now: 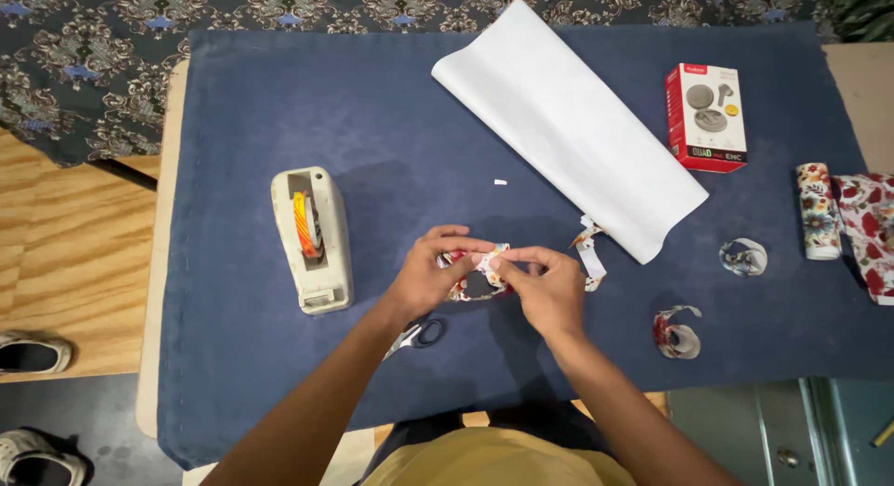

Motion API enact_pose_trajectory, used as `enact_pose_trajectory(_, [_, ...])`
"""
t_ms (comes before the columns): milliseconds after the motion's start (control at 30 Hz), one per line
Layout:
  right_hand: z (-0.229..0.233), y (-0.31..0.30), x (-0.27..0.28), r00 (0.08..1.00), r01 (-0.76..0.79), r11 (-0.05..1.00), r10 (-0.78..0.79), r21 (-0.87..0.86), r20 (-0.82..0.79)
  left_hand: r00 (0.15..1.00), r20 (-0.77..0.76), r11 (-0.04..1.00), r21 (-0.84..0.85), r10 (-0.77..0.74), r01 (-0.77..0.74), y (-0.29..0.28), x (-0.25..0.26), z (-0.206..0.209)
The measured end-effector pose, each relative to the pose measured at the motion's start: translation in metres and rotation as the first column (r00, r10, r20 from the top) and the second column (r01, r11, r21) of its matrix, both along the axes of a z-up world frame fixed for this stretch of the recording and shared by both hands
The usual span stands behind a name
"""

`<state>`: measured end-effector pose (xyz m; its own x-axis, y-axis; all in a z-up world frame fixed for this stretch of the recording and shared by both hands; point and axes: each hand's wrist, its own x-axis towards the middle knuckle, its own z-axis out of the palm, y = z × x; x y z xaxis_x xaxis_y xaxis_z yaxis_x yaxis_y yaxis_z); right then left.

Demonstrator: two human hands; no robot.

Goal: The person wraps a small box with floral wrapping paper, folds the edges, and secures them with tape. They then cut a strip of wrapping paper with scissors.

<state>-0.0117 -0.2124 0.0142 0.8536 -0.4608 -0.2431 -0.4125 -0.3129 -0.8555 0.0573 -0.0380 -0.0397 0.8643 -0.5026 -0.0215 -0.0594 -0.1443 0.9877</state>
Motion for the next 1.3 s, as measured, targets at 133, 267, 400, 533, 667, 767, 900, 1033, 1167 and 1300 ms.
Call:
enact_pose_trajectory(133, [-0.002,0.0,0.003,0.999,0.006,0.999,-0.009,-0.051,-0.051,1.0,-0.03,1.0,-0.012,0.002,-0.002,-0.001,0.001,0.002])
enact_pose_trajectory(267, [-0.016,-0.007,0.005,0.987,0.111,0.976,-0.085,-0.188,0.14,1.0,0.021,1.0,0.016,0.012,-0.012,0.0,-0.001,0.002])
enact_pose_trajectory(400, [-0.022,-0.028,0.013,0.929,0.241,0.898,-0.103,0.369,-0.355,1.0,-0.008,0.999,-0.051,-0.003,0.002,0.0,-0.001,0.001])
enact_pose_trajectory(533, [-0.023,-0.024,0.011,0.921,0.304,0.773,-0.088,0.557,-0.38,0.999,-0.03,0.999,-0.033,-0.017,0.016,0.001,0.002,0.002])
enact_pose_trajectory(667, [-0.019,-0.018,0.008,0.927,0.275,0.827,-0.093,0.491,-0.362,0.986,-0.166,0.999,-0.045,-0.007,-0.001,0.0,0.001,0.004])
enact_pose_trajectory(767, [-0.019,-0.015,0.006,0.967,0.175,0.93,-0.1,0.324,-0.235,0.994,-0.109,0.998,-0.056,0.025,-0.031,-0.002,-0.002,0.011])
enact_pose_trajectory(900, [-0.023,-0.025,0.004,0.952,0.281,0.851,-0.188,0.444,-0.241,0.981,-0.116,0.984,-0.062,0.157,-0.165,0.0,-0.01,0.024])
enact_pose_trajectory(1033, [-0.018,-0.054,-0.015,0.943,0.331,0.852,-0.3,0.406,-0.142,0.889,-0.221,0.885,-0.154,0.402,-0.439,0.015,-0.031,0.035])
enact_pose_trajectory(1167, [0.003,-0.053,-0.051,0.957,0.212,0.965,-0.237,0.154,0.167,0.734,-0.308,0.731,-0.151,0.605,-0.665,0.044,-0.067,0.033])
enact_pose_trajectory(1300, [0.041,-0.023,-0.084,0.886,-0.124,0.934,0.256,-0.335,0.387,0.54,-0.312,0.516,-0.162,0.782,-0.841,0.08,-0.114,0.014])
